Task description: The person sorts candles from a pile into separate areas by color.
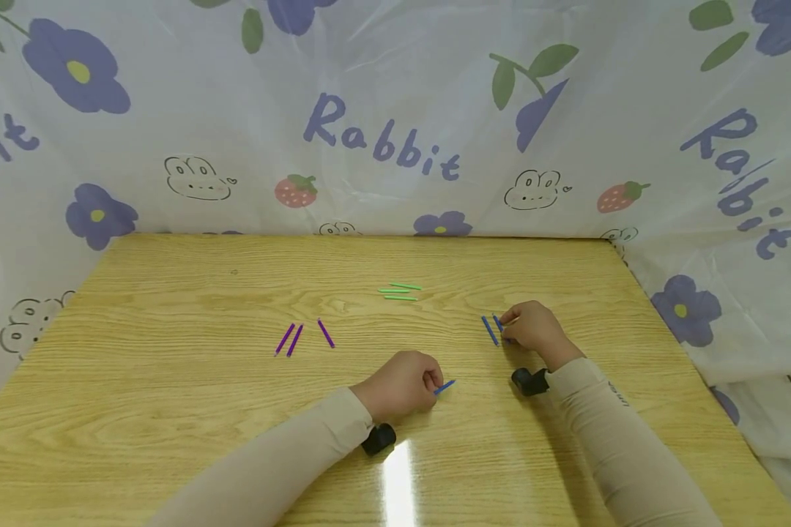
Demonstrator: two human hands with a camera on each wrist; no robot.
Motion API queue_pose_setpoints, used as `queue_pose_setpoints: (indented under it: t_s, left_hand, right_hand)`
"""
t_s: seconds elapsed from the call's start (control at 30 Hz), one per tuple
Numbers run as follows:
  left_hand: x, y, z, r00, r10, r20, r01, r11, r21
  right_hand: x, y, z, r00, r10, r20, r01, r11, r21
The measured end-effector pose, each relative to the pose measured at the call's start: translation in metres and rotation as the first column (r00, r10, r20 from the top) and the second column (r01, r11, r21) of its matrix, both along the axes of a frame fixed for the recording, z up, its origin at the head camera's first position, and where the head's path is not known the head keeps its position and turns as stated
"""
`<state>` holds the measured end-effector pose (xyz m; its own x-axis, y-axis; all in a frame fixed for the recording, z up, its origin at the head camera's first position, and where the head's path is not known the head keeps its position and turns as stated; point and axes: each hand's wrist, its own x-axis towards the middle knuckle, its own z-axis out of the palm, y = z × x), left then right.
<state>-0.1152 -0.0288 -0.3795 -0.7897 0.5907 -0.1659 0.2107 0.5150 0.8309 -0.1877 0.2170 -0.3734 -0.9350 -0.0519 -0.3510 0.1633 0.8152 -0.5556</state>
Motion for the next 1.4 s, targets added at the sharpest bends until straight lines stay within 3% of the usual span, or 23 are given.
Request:
queue_pose_setpoints:
  t_s: [0.27,0.5,0.87,1.2,1.4]
  left_hand:
    - [-0.006,0.003,0.002,0.996,0.082,0.018,-0.083,0.995,0.056]
    - [-0.018,0.008,0.003,0.983,0.177,0.049,-0.181,0.979,0.097]
    - [-0.029,0.021,0.008,0.947,0.308,0.088,-0.318,0.937,0.143]
    - [-0.037,0.037,0.007,0.905,0.394,0.160,-0.420,0.887,0.191]
    - [-0.042,0.048,0.003,0.870,0.442,0.218,-0.484,0.850,0.208]
  right_hand:
    - [0.000,-0.001,0.000,1.000,-0.007,-0.007,0.007,1.000,-0.005]
    - [0.001,-0.002,0.001,1.000,-0.014,0.004,0.014,1.000,-0.011]
    - [0.001,-0.001,0.001,1.000,-0.009,0.015,0.009,1.000,-0.009]
    - [-0.001,-0.001,0.002,1.000,-0.013,0.026,0.013,1.000,-0.006]
    - [-0.001,-0.002,0.003,0.999,-0.016,0.031,0.016,1.000,-0.005]
